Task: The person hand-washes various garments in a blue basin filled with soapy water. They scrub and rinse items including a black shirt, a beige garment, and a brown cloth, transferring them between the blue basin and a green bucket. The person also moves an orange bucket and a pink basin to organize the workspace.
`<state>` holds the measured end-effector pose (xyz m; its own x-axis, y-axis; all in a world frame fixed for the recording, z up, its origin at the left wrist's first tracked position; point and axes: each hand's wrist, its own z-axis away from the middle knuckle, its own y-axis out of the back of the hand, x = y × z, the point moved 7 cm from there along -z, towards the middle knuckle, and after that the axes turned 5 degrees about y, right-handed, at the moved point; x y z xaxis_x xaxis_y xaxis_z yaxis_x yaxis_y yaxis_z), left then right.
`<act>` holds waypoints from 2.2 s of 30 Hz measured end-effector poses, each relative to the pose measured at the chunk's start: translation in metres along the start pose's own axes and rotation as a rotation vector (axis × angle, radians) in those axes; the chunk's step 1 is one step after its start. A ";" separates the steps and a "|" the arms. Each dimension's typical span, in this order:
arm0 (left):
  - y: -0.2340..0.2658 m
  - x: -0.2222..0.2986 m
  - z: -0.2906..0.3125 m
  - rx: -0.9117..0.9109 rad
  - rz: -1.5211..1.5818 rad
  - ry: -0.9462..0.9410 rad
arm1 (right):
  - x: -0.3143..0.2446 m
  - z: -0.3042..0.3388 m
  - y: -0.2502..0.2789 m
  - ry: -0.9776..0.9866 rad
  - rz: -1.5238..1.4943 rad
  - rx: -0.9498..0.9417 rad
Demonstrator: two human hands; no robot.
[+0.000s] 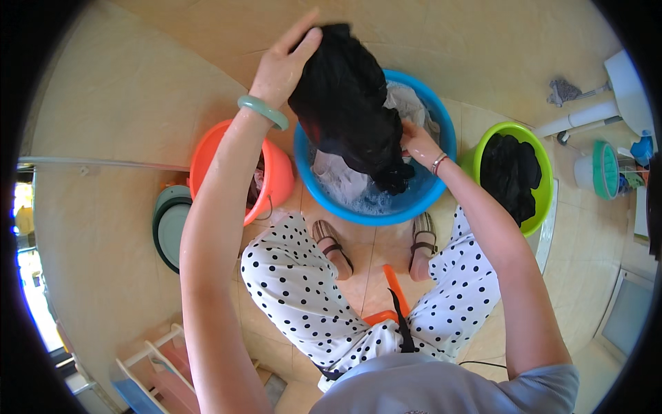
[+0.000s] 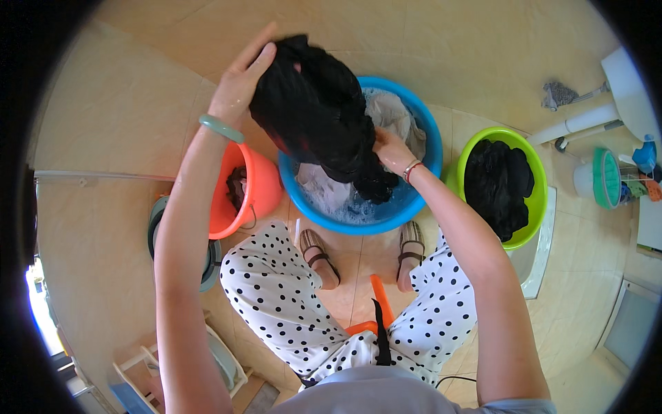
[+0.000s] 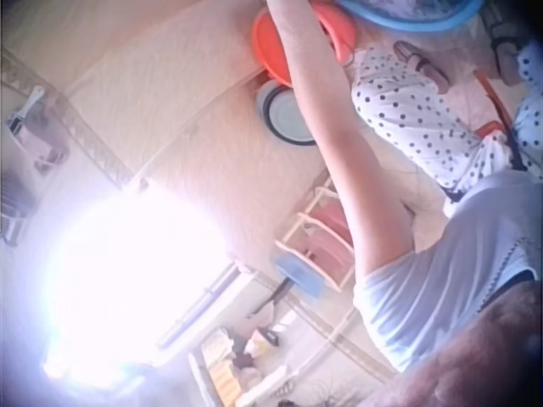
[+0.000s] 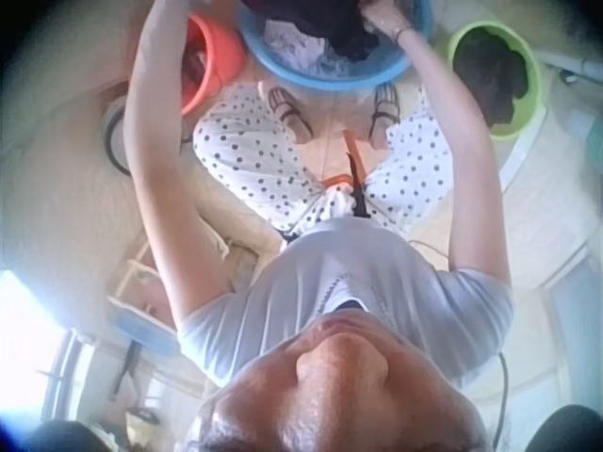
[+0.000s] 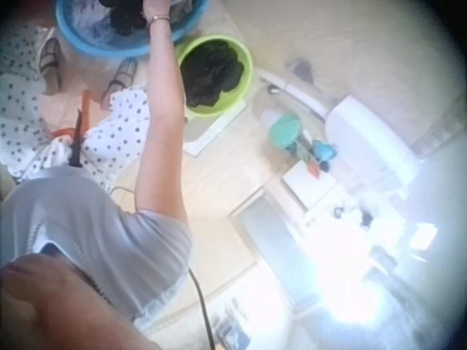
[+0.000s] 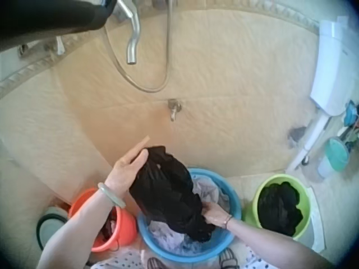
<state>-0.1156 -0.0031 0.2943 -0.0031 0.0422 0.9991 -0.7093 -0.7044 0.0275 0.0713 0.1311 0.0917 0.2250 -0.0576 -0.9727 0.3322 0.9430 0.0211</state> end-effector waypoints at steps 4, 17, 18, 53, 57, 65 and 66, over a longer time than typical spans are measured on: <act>0.023 -0.080 -0.003 -0.113 -0.293 0.045 | -0.068 0.000 0.020 0.223 0.009 0.104; -0.075 -0.093 0.022 -0.175 -0.819 0.348 | -0.108 -0.002 0.064 0.526 0.206 0.210; -0.069 -0.089 0.020 -0.125 -0.868 0.282 | -0.100 -0.006 0.063 0.503 0.206 0.231; -0.126 -0.241 0.071 0.079 1.729 0.439 | -0.067 0.023 -0.018 0.025 -0.902 0.260; -0.137 -0.220 0.085 0.007 1.715 0.537 | -0.062 -0.005 0.021 0.084 -0.391 0.215; -0.137 -0.188 0.090 -0.191 1.302 0.637 | -0.049 -0.012 -0.017 -0.166 -0.825 -0.153; -0.135 -0.187 0.087 -0.149 1.138 0.628 | -0.049 -0.012 -0.015 -0.165 -0.775 -0.147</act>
<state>0.0420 0.0222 0.1067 -0.9465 -0.1715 0.2734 -0.1616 -0.4815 -0.8614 0.0442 0.1233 0.1359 0.1168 -0.7497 -0.6513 0.3277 0.6482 -0.6873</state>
